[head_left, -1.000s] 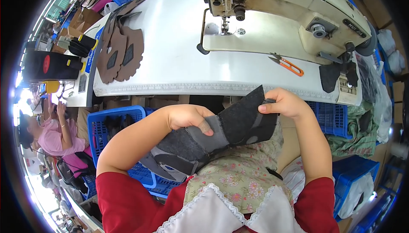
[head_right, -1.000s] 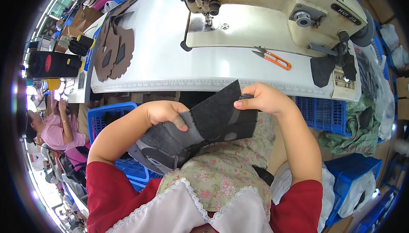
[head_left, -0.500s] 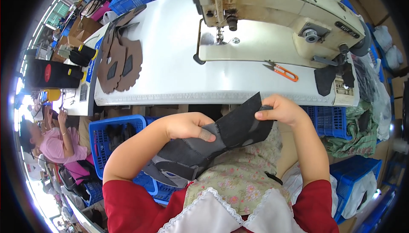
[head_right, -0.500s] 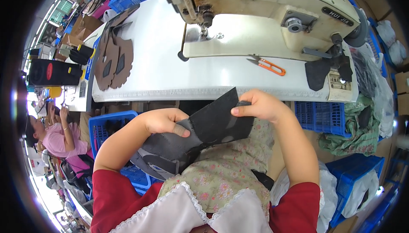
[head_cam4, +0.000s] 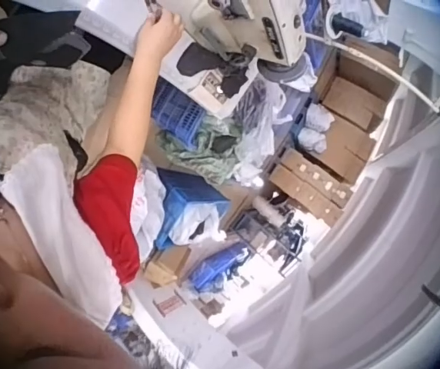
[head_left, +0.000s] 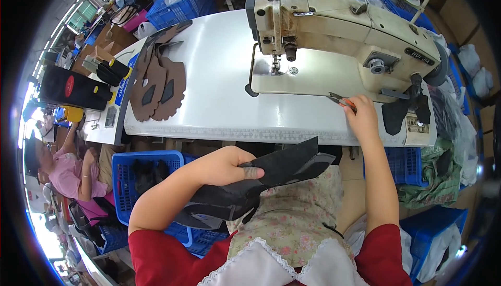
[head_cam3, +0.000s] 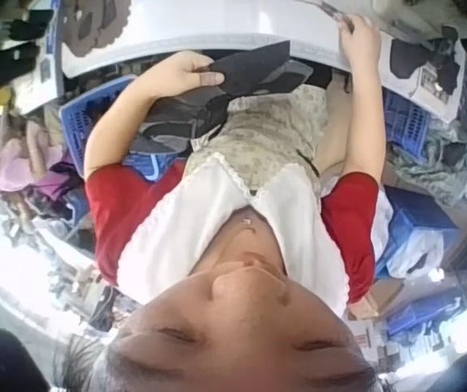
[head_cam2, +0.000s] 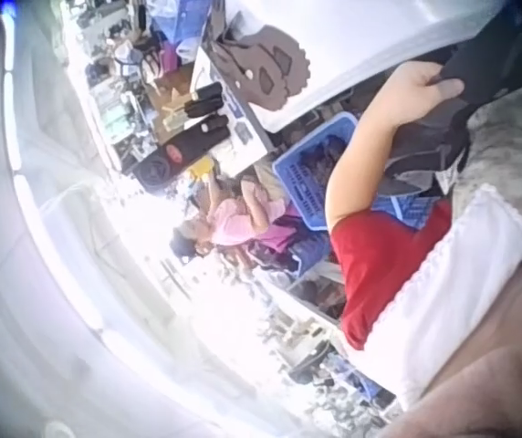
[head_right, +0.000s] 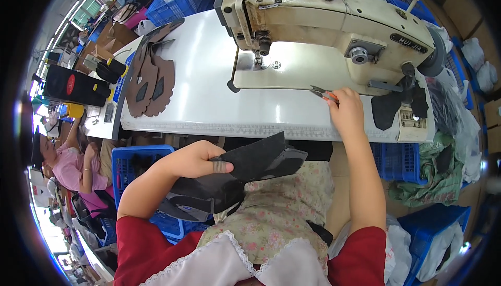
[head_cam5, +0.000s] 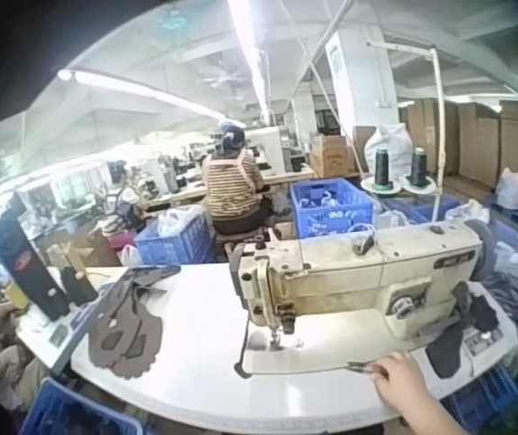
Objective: Using an industrial sewing machine to stitch together components of a shoe upper and trimming excess material with scissors.
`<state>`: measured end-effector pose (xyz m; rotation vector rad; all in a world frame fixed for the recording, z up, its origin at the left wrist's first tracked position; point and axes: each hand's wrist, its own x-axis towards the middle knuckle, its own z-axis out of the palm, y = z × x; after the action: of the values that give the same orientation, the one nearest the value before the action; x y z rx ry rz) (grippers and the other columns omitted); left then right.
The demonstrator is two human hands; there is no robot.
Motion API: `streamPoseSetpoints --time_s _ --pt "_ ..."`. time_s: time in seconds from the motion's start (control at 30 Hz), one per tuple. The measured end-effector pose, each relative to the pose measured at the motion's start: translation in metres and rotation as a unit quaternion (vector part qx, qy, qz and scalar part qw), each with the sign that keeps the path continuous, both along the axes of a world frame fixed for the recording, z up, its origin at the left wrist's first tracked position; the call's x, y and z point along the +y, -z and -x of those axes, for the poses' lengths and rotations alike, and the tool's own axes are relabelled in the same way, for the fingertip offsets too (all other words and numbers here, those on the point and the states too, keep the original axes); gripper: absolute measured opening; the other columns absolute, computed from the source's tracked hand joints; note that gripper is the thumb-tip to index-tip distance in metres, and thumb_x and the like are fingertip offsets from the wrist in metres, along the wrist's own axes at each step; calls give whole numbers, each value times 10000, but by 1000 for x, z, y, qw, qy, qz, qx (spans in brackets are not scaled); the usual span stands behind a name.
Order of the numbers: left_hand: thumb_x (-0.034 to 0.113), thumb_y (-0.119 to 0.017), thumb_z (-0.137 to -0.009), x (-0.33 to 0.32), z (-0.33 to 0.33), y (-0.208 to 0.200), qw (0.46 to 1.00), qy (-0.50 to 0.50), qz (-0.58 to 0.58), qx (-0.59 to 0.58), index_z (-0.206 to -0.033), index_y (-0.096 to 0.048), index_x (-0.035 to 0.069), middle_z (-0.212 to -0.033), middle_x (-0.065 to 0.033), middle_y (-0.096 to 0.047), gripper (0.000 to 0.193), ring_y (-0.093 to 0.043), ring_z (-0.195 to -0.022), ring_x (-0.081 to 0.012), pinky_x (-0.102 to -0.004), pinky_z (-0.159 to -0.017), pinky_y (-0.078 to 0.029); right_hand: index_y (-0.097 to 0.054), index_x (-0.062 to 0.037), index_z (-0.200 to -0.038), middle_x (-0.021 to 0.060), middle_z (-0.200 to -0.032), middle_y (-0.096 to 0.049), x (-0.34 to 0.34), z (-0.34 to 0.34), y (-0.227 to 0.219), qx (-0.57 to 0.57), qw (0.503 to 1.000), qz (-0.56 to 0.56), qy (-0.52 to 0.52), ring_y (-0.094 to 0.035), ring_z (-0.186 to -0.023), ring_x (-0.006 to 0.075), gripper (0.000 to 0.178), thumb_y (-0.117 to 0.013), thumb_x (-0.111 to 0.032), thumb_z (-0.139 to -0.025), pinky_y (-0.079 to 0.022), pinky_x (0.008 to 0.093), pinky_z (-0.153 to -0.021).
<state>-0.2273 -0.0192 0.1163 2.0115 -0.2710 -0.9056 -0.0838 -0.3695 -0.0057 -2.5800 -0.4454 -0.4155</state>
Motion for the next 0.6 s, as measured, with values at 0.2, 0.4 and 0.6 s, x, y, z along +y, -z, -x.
streamPoseSetpoints --time_s 0.2,0.4,0.6 --pt "298 -628 -965 5 9 -3 996 -74 25 -44 -981 -671 -34 -743 -122 -642 336 -552 -702 -153 -320 -701 -484 -592 -15 -1004 115 -904 -652 -2 12 -7 83 987 -131 42 -627 -789 287 145 -631 -103 -896 -509 386 -718" --pt "250 -612 -969 1 31 -12 981 -163 -61 -86 -1009 -665 -26 -728 -160 -630 283 -556 -657 -196 -340 -674 -483 -571 -28 -1049 14 -791 -595 27 113 -68 310 780 -541 -50 -535 -614 71 213 -494 -227 -1032 -457 207 -586" --pt "234 -605 -971 -14 38 -10 971 -175 -93 -136 -1017 -654 -13 -718 -216 -601 256 -547 -626 -371 -379 -625 -478 -652 -14 -1150 81 -781 -595 59 151 -70 69 938 -311 -134 -567 -658 176 333 -656 -277 -946 -452 283 -597"
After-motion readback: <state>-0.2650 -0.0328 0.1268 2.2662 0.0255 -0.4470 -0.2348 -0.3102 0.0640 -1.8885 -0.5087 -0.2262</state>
